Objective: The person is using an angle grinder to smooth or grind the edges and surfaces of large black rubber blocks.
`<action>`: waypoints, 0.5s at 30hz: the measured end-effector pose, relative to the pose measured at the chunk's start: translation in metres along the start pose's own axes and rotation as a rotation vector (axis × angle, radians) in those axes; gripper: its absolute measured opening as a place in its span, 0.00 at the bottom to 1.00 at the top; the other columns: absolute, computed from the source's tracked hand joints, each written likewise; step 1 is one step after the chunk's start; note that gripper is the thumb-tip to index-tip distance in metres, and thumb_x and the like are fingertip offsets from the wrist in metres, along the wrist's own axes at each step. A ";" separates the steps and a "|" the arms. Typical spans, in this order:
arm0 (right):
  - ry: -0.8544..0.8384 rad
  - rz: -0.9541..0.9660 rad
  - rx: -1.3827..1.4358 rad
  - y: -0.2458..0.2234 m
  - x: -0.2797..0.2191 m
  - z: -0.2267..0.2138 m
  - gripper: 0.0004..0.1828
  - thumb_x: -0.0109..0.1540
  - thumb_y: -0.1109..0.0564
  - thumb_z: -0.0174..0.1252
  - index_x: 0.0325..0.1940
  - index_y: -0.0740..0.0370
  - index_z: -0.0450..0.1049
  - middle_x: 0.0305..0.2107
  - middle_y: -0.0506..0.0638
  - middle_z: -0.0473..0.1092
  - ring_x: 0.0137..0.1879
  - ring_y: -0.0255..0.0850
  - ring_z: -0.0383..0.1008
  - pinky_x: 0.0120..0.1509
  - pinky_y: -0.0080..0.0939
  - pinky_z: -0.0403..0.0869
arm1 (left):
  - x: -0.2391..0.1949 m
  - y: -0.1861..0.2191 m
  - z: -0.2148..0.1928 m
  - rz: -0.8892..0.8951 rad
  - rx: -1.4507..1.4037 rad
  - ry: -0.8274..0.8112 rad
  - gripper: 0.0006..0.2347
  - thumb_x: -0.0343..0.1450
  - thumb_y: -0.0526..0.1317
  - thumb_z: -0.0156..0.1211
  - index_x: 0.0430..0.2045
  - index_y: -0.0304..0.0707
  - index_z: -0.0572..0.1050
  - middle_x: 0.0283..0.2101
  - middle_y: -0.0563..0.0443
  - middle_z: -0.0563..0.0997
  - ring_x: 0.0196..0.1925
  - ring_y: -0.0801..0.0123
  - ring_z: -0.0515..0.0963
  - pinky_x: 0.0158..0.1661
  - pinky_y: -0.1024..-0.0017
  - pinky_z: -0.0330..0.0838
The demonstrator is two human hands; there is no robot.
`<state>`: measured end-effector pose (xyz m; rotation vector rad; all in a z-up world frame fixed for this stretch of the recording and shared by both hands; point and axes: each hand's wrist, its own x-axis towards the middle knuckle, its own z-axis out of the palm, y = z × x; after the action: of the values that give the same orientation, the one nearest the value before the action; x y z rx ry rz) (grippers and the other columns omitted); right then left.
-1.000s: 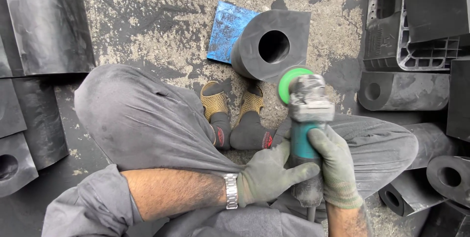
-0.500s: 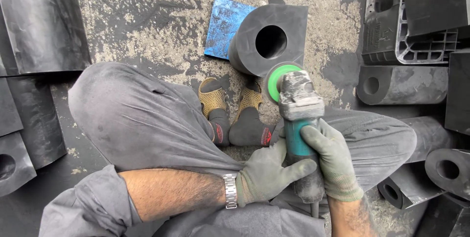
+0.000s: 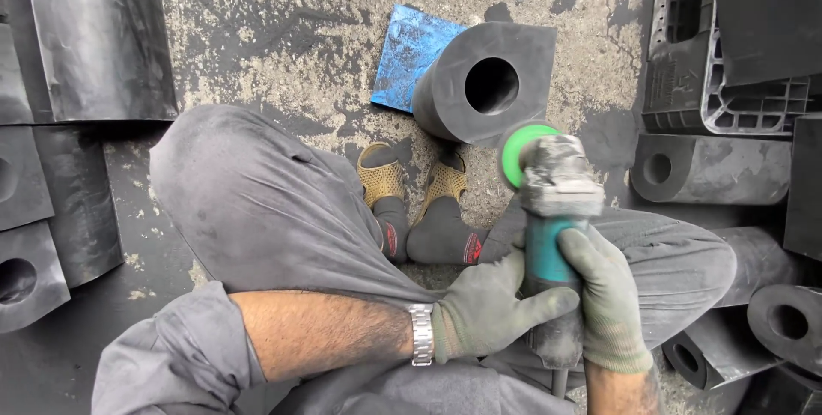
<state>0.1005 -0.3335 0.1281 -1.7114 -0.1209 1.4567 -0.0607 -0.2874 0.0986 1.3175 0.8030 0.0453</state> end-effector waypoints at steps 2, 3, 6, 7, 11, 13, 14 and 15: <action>0.030 -0.001 0.018 0.003 -0.002 -0.002 0.23 0.65 0.49 0.53 0.55 0.71 0.73 0.41 0.59 0.78 0.41 0.42 0.79 0.46 0.43 0.79 | 0.002 0.001 0.000 -0.006 0.018 -0.046 0.35 0.69 0.66 0.54 0.53 0.27 0.68 0.38 0.30 0.82 0.41 0.44 0.85 0.43 0.55 0.79; 0.033 -0.018 0.032 0.004 -0.003 -0.001 0.24 0.65 0.48 0.53 0.55 0.71 0.72 0.41 0.59 0.78 0.41 0.43 0.79 0.46 0.44 0.79 | 0.002 0.000 0.000 0.015 0.022 -0.049 0.34 0.70 0.66 0.53 0.52 0.28 0.70 0.38 0.30 0.82 0.41 0.44 0.85 0.44 0.55 0.78; -0.005 -0.035 0.024 0.008 0.004 0.001 0.24 0.65 0.49 0.55 0.57 0.72 0.72 0.42 0.58 0.77 0.42 0.42 0.78 0.47 0.43 0.78 | -0.006 -0.008 0.001 0.053 -0.023 -0.001 0.34 0.70 0.67 0.51 0.50 0.28 0.70 0.38 0.32 0.83 0.41 0.45 0.85 0.45 0.55 0.78; -0.040 -0.027 0.000 0.011 0.005 0.000 0.25 0.65 0.50 0.56 0.59 0.72 0.72 0.43 0.57 0.76 0.43 0.41 0.77 0.48 0.42 0.77 | -0.012 -0.012 0.003 0.065 -0.077 0.045 0.35 0.70 0.68 0.49 0.50 0.27 0.69 0.38 0.33 0.83 0.40 0.46 0.86 0.45 0.56 0.79; -0.057 -0.025 -0.051 0.013 -0.003 -0.002 0.25 0.65 0.51 0.58 0.61 0.72 0.72 0.44 0.55 0.75 0.45 0.39 0.74 0.50 0.40 0.75 | -0.011 -0.009 0.006 -0.062 0.005 0.029 0.35 0.68 0.68 0.50 0.48 0.29 0.71 0.35 0.31 0.83 0.39 0.44 0.86 0.44 0.55 0.79; 0.010 -0.053 -0.026 0.007 -0.008 0.002 0.25 0.65 0.49 0.56 0.58 0.71 0.72 0.42 0.55 0.76 0.43 0.39 0.76 0.48 0.40 0.76 | -0.006 -0.008 0.006 0.016 0.024 -0.051 0.34 0.70 0.67 0.51 0.49 0.27 0.70 0.36 0.29 0.82 0.39 0.42 0.85 0.43 0.53 0.79; 0.006 -0.048 -0.030 0.006 -0.008 0.003 0.25 0.65 0.49 0.56 0.58 0.71 0.72 0.42 0.55 0.76 0.43 0.39 0.76 0.48 0.40 0.76 | -0.005 -0.005 0.004 0.012 0.020 -0.047 0.34 0.70 0.67 0.51 0.49 0.27 0.70 0.36 0.29 0.82 0.39 0.42 0.85 0.43 0.53 0.79; 0.022 -0.042 0.010 0.007 -0.009 0.003 0.24 0.64 0.48 0.55 0.57 0.70 0.72 0.41 0.55 0.76 0.42 0.40 0.77 0.47 0.41 0.77 | -0.002 -0.002 0.002 0.012 -0.008 -0.060 0.35 0.69 0.67 0.51 0.52 0.27 0.68 0.36 0.28 0.81 0.38 0.41 0.85 0.42 0.53 0.79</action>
<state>0.0921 -0.3413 0.1312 -1.7065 -0.1364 1.4054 -0.0622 -0.2909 0.0979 1.3098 0.7430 0.0187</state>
